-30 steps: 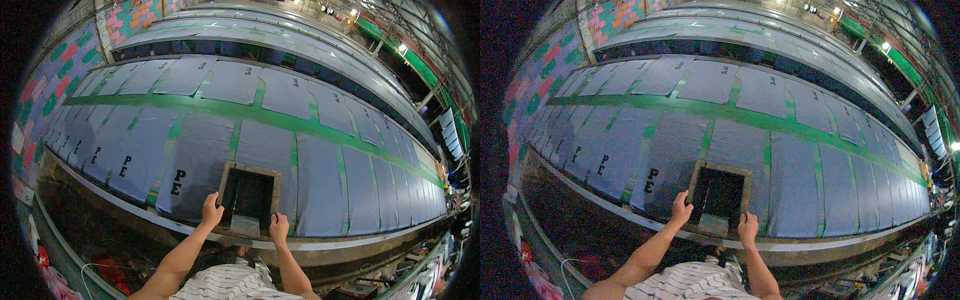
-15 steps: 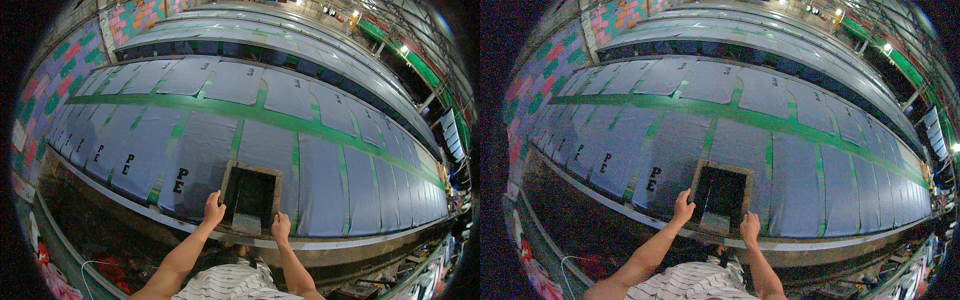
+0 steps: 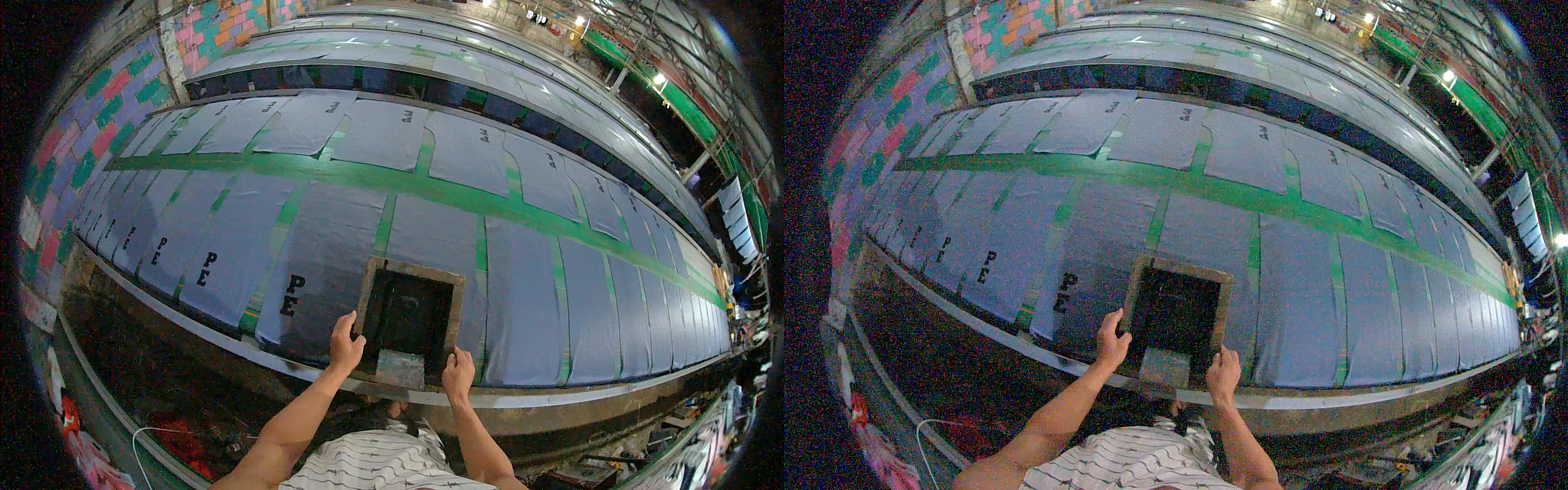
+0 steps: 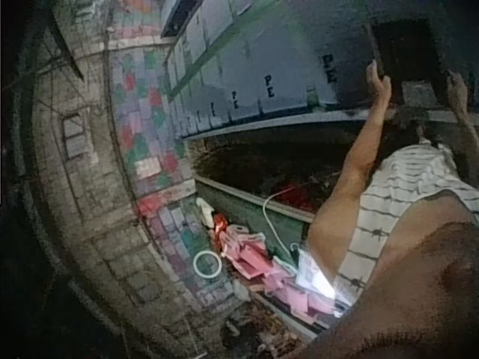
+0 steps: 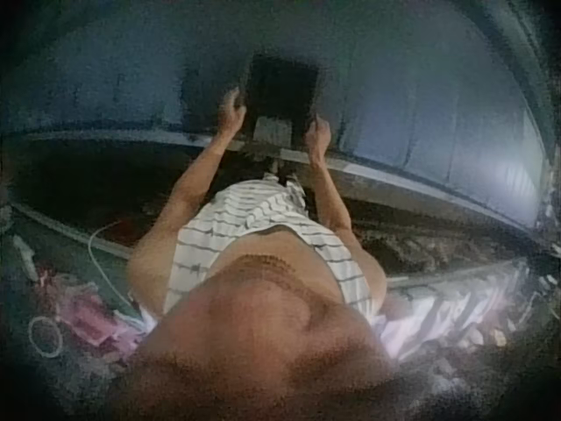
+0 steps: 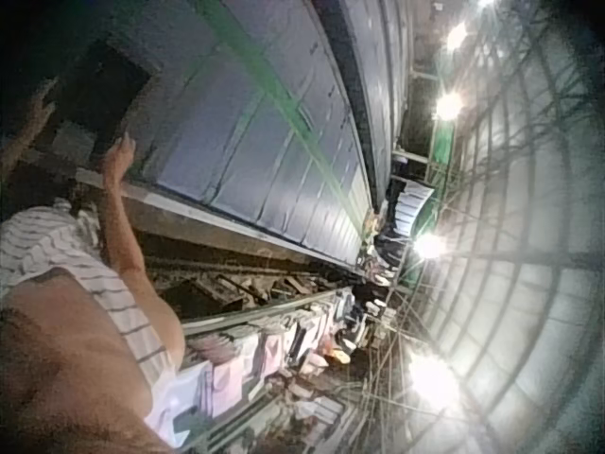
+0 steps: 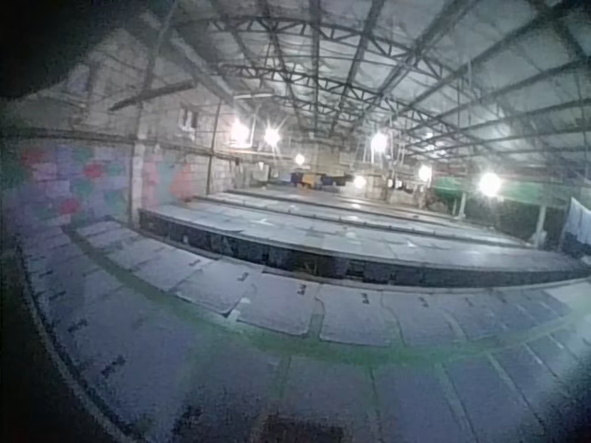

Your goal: The person uses a squeegee to press ink through a screen-printing frame onto a gray fabric panel laid on a green work surface. The person repeatedly repositions the frame and scrapes ink across it to print the letters 'PE' on successive panels.

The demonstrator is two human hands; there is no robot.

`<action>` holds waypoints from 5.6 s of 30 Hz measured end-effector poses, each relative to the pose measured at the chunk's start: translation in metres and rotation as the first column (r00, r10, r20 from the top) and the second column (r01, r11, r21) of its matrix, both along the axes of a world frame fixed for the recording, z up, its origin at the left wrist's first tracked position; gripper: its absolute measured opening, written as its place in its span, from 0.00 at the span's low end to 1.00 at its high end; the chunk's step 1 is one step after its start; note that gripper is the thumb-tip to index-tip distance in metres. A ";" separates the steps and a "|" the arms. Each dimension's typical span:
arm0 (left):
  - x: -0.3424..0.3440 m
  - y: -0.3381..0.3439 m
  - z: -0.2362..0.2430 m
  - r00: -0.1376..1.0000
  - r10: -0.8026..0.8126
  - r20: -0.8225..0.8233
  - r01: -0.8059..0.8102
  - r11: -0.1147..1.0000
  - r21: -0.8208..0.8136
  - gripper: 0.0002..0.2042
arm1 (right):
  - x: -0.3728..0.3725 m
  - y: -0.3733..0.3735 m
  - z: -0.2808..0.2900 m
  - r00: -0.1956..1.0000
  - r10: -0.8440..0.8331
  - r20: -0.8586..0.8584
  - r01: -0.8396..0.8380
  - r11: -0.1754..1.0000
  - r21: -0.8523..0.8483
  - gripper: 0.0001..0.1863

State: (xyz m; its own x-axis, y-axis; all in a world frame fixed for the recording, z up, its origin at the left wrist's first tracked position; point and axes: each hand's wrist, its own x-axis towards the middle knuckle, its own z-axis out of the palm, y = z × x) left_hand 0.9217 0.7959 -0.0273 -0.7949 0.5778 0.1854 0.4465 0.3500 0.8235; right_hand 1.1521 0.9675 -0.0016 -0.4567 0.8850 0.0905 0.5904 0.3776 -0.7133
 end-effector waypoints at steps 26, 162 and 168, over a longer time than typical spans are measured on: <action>-0.003 -0.001 -0.004 0.999 -0.010 -0.043 0.012 0.999 0.033 0.28 | -0.003 0.001 -0.010 0.999 -0.046 -0.027 0.046 0.999 -0.010 0.13; 0.236 0.224 -0.007 0.997 -0.073 0.001 0.073 0.997 -0.041 0.29 | 0.130 0.278 0.009 0.808 0.562 0.176 -0.572 0.680 0.459 0.29; 0.234 0.221 -0.020 0.998 -0.062 0.007 0.062 0.998 -0.004 0.29 | 0.120 0.291 0.026 0.814 0.566 0.132 -0.563 0.713 0.417 0.23</action>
State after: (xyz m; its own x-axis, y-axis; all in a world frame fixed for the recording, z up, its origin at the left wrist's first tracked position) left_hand 1.1560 1.0165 -0.0475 -0.7587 0.6267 0.1775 0.4616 0.3251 0.8253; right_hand 1.2724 1.2587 0.0243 -0.8574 0.3355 0.3903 0.1667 0.8985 -0.4061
